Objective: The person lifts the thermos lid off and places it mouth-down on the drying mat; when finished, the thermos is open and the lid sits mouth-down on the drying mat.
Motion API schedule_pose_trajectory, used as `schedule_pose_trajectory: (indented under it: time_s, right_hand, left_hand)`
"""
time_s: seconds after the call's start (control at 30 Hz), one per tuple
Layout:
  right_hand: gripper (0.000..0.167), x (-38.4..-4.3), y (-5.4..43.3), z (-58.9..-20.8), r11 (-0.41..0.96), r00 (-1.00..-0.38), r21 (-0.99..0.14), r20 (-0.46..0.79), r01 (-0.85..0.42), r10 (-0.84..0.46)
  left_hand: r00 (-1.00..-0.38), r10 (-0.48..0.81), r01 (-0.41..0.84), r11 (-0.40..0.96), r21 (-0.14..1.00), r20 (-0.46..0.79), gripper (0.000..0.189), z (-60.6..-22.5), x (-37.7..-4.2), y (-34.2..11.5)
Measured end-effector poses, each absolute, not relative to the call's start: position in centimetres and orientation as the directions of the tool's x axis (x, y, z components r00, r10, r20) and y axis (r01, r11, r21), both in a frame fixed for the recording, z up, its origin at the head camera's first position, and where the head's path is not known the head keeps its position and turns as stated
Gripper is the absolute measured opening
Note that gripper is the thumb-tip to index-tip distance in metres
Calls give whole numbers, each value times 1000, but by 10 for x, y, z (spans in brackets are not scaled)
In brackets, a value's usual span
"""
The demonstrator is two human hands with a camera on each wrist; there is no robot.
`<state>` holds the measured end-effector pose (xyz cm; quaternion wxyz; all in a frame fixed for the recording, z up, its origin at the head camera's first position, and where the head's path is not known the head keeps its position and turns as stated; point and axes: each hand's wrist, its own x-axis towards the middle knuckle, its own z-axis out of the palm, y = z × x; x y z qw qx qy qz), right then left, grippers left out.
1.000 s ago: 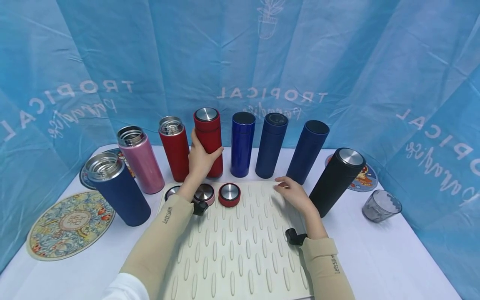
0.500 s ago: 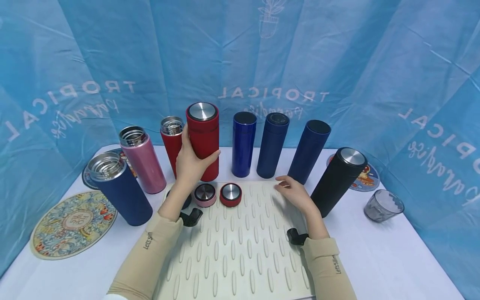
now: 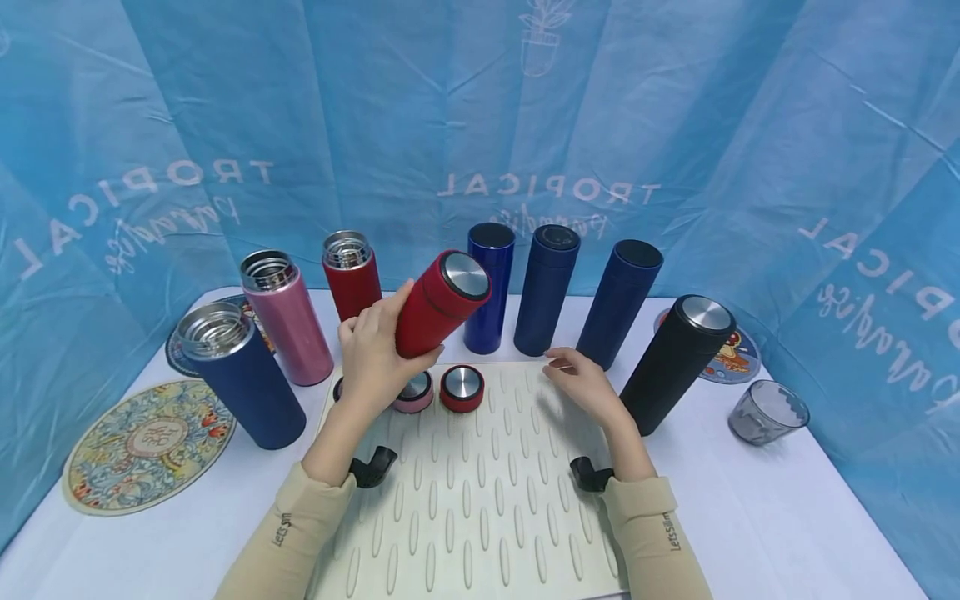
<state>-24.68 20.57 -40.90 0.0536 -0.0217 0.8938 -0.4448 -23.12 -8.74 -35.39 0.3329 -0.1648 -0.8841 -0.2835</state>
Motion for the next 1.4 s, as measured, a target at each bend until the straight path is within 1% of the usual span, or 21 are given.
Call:
schedule_pose_trajectory:
  time_s: [0.13, 0.33, 0.47, 0.6, 0.67, 0.73, 0.9, 1.03, 1.13, 1.27, 1.4]
  right_hand:
    - [41, -245, 201, -405, 533, -992, -846, -59, -10, -111]
    - [39, -240, 192, -397, 433, -988, -901, -25, -43, -152]
    - [44, -239, 187, -392, 327, -981, -944, -19, -45, -191]
    - [54, -236, 181, -385, 182, -968, -983, -58, 14, -243]
    - [58, -232, 178, -382, 150, -959, -988, -84, 44, -272]
    - [61, -229, 174, -381, 151, -948, -986, -111, 68, -298]
    - [59, -227, 165, -382, 167, -925, -981, -151, 97, -349]
    - [53, -228, 162, -387, 138, -917, -986, -144, 99, -372]
    - [48, -229, 161, -388, 90, -921, -992, -115, 88, -372]
    - [44, -228, 162, -387, 17, -926, -996, -84, 83, -367]
    - [43, -228, 162, -386, -9, -921, -996, -82, 92, -380]
  left_hand:
    - [-698, 233, 516, 820, 249, 677, 91, -358, -227, -89]
    - [-696, 410, 551, 831, 73, 590, 92, -363, -223, -89]
    - [-671, 472, 561, 828, -25, 571, 92, -365, -223, -89]
    - [-629, 508, 571, 816, -94, 589, 87, -369, -223, -90]
    - [-612, 524, 577, 808, -119, 593, 85, -370, -222, -90]
    - [-605, 539, 581, 802, -138, 586, 85, -371, -222, -90]
    - [-594, 573, 597, 785, -169, 564, 86, -373, -220, -87]
    - [-584, 601, 611, 768, -193, 546, 85, -375, -220, -86]
    - [-583, 607, 614, 764, -196, 539, 84, -376, -220, -85]
    - [-591, 583, 599, 780, -181, 557, 80, -377, -222, -86]
    - [-596, 567, 587, 791, -173, 568, 79, -377, -223, -88]
